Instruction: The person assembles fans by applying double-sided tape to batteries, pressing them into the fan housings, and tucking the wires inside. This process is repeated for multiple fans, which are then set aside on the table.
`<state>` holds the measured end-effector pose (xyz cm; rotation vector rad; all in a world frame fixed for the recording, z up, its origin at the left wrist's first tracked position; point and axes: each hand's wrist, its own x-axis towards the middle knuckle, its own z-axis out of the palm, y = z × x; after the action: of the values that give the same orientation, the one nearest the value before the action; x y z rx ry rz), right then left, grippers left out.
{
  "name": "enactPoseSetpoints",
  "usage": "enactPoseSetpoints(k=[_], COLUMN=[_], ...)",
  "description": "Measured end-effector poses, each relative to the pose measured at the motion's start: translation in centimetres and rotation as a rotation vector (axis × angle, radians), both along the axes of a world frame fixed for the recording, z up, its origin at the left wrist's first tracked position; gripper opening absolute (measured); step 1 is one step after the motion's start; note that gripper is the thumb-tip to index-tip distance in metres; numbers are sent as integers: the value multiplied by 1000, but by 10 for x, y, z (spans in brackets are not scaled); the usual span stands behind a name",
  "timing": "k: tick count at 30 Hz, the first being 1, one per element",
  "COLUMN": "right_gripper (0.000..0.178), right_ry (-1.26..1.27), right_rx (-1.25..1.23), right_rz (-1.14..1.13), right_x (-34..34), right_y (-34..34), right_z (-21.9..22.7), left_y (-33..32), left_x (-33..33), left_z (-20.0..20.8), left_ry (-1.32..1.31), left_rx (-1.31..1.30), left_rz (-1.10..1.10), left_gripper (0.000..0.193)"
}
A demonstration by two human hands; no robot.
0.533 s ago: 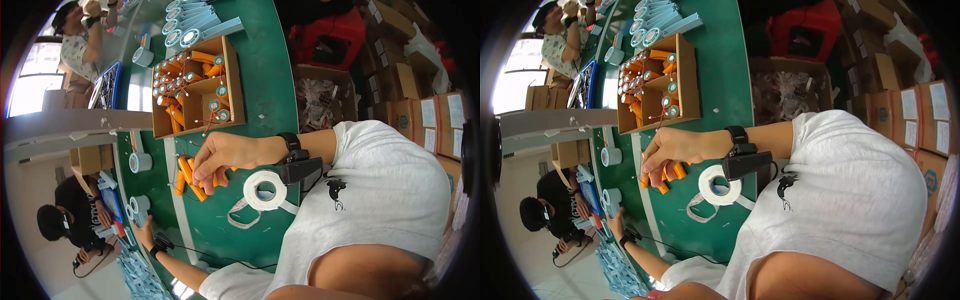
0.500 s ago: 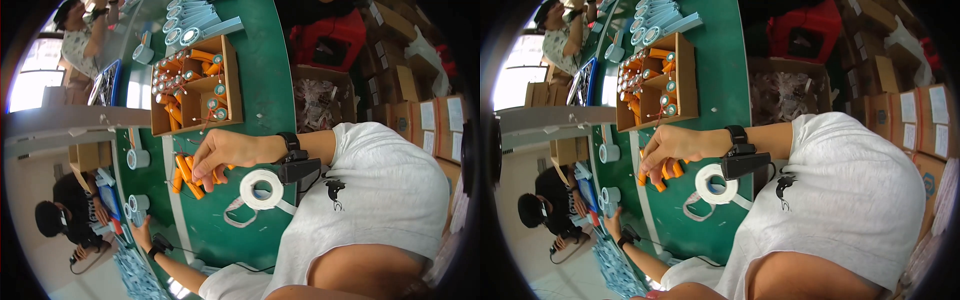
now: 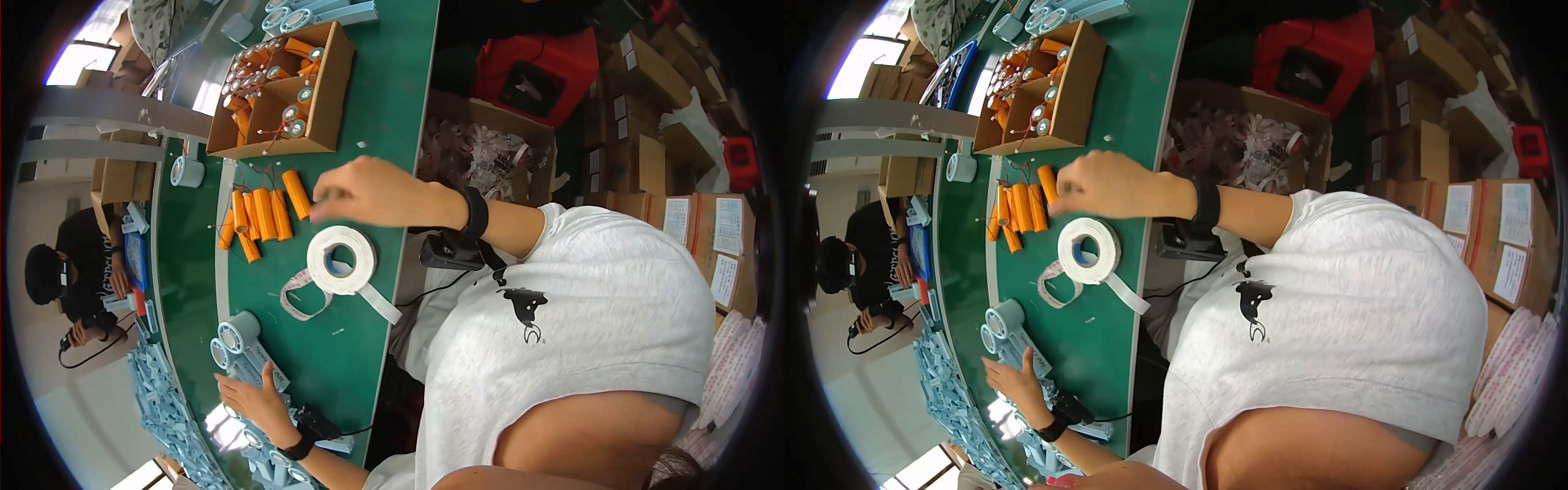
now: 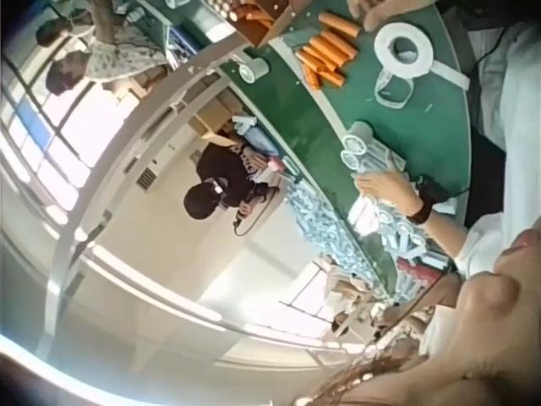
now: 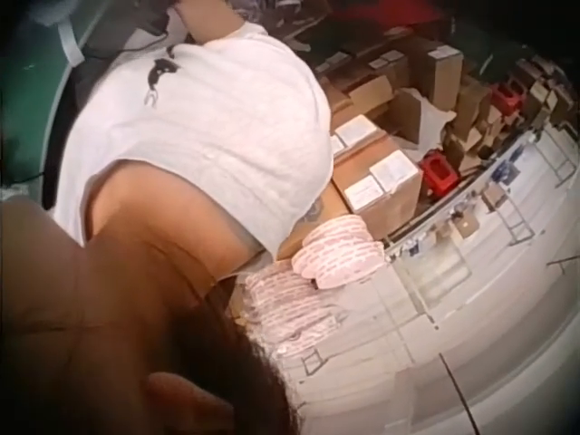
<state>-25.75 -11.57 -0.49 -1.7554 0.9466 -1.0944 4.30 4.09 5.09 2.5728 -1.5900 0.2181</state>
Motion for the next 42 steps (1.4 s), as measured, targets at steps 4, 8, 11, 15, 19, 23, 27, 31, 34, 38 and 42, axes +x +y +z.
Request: enactPoseSetpoints(k=[4, 8, 11, 15, 19, 23, 27, 31, 34, 38, 42], right_gripper=[27, 28, 29, 28, 23, 22, 28, 26, 27, 29, 28], right_ry=[291, 182, 84, 213, 93, -57, -448, -247, -188, 377, 70], right_rx=[-483, -195, -78, 18, 156, 140, 182, -95, 49, -321, -121], right_rz=[-82, 322, 632, 1117, 1421, 1455, 388, 456, 525, 301, 499], right_x=[7, 23, 12, 33, 60, 65, 49, 44, 35, 57, 49], right_y=[13, 4, -10, -18, -16, -28, 4, 66, 74, 53, 42], right_z=[-23, 6, 23, 43, 38, 25, 44, 37, 54, 30, 35], left_y=[-13, -7, -33, -30, -18, -21, -13, -34, -24, -19, -20], left_x=[-86, -122, -116, -116, -117, -113, -102, -94, -101, -100, -63], left_z=[21, 31, 24, 32, 15, -16, -15, -46, -35, -13, -21], left_ry=[112, 215, 255, 582, 744, 996, 1133, 410, 353, 398, 529], left_rx=[43, 20, -99, 89, -82, -431, -721, -555, -369, -153, -203], left_rz=[-587, -673, -964, -1011, -952, -607, -207, -571, -655, -615, -576], left_gripper=[68, 67, 61, 46, 36, 33, 35, 49, 59, 74, 80])
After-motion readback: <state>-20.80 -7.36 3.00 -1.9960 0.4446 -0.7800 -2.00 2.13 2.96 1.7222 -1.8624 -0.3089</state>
